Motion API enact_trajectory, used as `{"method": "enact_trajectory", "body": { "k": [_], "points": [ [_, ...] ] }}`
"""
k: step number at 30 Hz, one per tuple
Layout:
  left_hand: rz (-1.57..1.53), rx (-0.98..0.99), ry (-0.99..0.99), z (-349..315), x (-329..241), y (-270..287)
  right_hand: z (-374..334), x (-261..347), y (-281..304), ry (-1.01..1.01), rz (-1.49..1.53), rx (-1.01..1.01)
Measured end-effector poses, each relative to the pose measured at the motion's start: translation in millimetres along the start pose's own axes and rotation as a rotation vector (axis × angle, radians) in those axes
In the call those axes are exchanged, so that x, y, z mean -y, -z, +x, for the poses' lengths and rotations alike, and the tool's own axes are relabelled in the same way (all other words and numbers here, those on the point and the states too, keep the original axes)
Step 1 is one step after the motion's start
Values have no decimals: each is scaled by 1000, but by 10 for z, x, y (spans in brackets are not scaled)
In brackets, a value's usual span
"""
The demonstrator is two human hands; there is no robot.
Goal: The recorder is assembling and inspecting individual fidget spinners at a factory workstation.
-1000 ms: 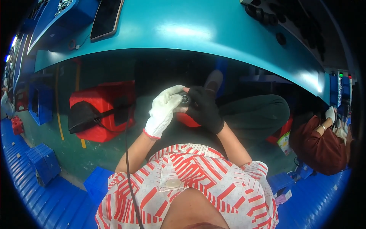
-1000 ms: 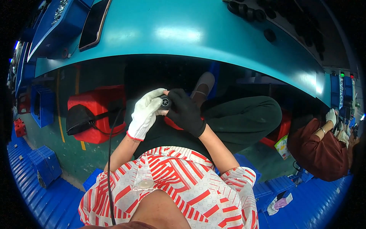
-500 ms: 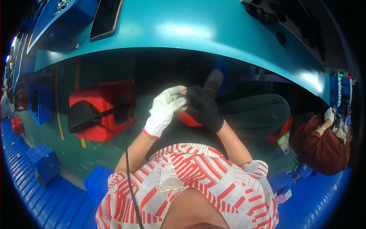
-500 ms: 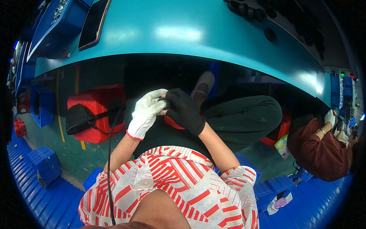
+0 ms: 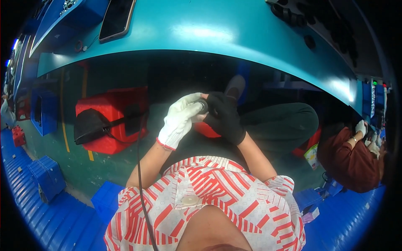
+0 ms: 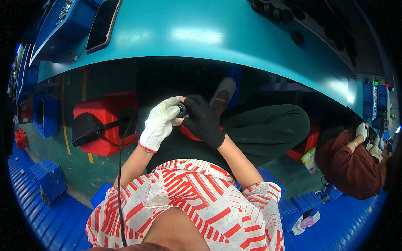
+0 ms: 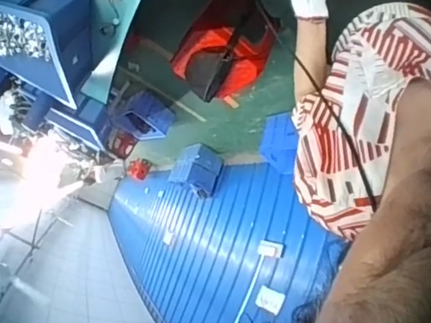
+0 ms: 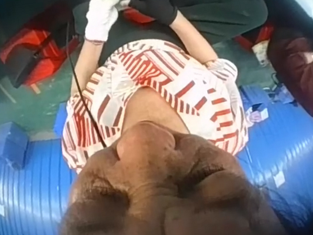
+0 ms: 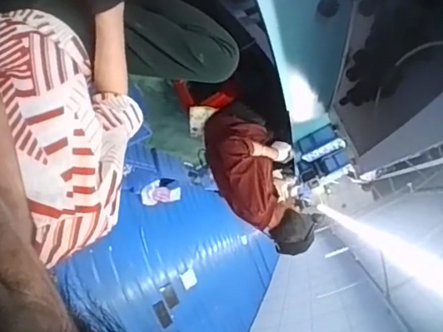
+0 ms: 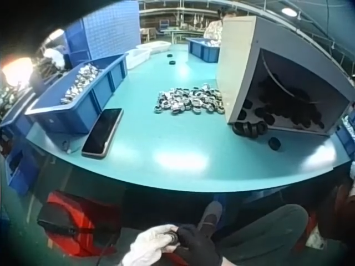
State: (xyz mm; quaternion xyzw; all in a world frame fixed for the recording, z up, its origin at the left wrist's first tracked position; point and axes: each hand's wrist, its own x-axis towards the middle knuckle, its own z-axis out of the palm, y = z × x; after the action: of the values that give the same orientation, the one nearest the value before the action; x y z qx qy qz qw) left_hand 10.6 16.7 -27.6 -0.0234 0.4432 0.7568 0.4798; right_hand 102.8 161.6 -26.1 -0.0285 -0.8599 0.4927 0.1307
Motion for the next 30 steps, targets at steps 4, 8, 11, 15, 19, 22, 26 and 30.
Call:
{"method": "enact_trajectory", "body": {
  "k": [4,8,11,15,19,22,26,30],
  "points": [
    [16,-57,39,-26,3,-6,-18,-60,16,3,29,21],
    [3,-72,-10,-63,-7,0,-6,-10,54,-47,88,31],
    [216,-142,-157,-81,38,26,-41,4,-17,-316,434,-50],
    [352,-21,-226,-131,7,-17,-62,-67,-7,-716,686,103],
    [177,14,-70,-87,0,39,-187,-238,-73,-541,487,60],
    [78,14,-15,-65,14,79,-149,-140,28,-452,358,-30],
    [76,16,-10,-72,8,64,-20,50,110,-466,494,-138],
    [67,52,-69,-100,-23,-38,-2,-39,62,-327,425,30]
  ]
}}
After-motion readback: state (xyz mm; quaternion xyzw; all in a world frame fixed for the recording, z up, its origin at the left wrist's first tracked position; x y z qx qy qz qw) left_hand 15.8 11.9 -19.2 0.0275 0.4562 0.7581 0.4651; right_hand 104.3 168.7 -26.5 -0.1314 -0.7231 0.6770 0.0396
